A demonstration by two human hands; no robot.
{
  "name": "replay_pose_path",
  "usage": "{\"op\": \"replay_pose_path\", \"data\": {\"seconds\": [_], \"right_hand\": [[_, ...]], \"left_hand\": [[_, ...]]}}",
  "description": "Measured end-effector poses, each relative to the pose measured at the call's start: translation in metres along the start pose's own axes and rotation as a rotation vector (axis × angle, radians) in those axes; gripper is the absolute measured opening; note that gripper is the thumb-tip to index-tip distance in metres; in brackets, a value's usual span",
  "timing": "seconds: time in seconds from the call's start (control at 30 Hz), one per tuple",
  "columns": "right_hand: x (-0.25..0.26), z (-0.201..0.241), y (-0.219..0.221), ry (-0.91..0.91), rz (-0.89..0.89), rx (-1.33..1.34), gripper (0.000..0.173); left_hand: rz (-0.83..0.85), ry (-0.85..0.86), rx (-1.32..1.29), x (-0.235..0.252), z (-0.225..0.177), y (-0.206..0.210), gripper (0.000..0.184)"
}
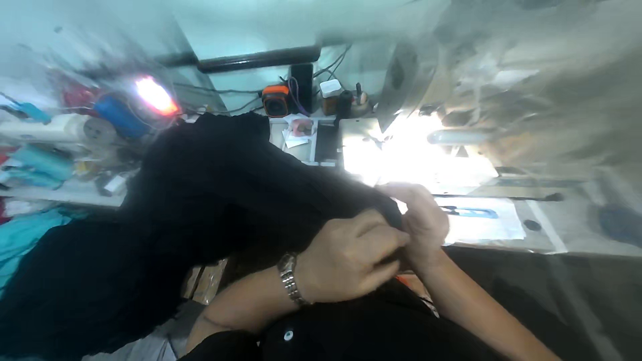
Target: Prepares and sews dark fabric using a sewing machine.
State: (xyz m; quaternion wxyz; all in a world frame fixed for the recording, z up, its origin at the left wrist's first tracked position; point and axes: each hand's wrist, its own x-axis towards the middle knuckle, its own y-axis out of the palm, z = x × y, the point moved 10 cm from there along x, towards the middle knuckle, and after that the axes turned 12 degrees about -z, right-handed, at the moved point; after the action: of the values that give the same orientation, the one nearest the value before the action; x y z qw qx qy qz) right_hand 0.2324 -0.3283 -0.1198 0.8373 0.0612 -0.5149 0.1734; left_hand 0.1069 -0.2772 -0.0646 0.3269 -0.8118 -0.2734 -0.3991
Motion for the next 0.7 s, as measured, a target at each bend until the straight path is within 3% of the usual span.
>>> {"op": "replay_pose_path", "data": {"seconds": [0.17,0.23,0.5,0.6,0.63,0.7], "right_hand": [[0.041,0.007,-0.046,0.095,-0.160,0.170,0.018],[0.041,0.011,-0.052,0.113,-0.210,0.255,0.015],[0.033,-0.010,-0.095,0.200,-0.364,0.334,0.013],[0.033,-0.006,-0.066,0.208,-0.297,0.254,0.021],[0.028,-0.013,-0.050,0.255,-0.232,0.255,0.029],[0.011,-0.033,-0.028,0.355,-0.116,0.218,0.029]], "left_hand": [[0.059,0.008,0.086,0.027,-0.005,0.009,0.020],[0.042,-0.015,0.133,0.032,0.004,-0.001,0.027],[0.067,0.003,0.090,0.034,0.000,0.008,0.020],[0.049,-0.006,0.178,0.038,0.010,0.002,0.022],[0.074,-0.022,0.249,0.037,0.018,0.000,0.026],[0.201,-0.063,0.377,0.033,0.038,-0.002,0.030]]}}
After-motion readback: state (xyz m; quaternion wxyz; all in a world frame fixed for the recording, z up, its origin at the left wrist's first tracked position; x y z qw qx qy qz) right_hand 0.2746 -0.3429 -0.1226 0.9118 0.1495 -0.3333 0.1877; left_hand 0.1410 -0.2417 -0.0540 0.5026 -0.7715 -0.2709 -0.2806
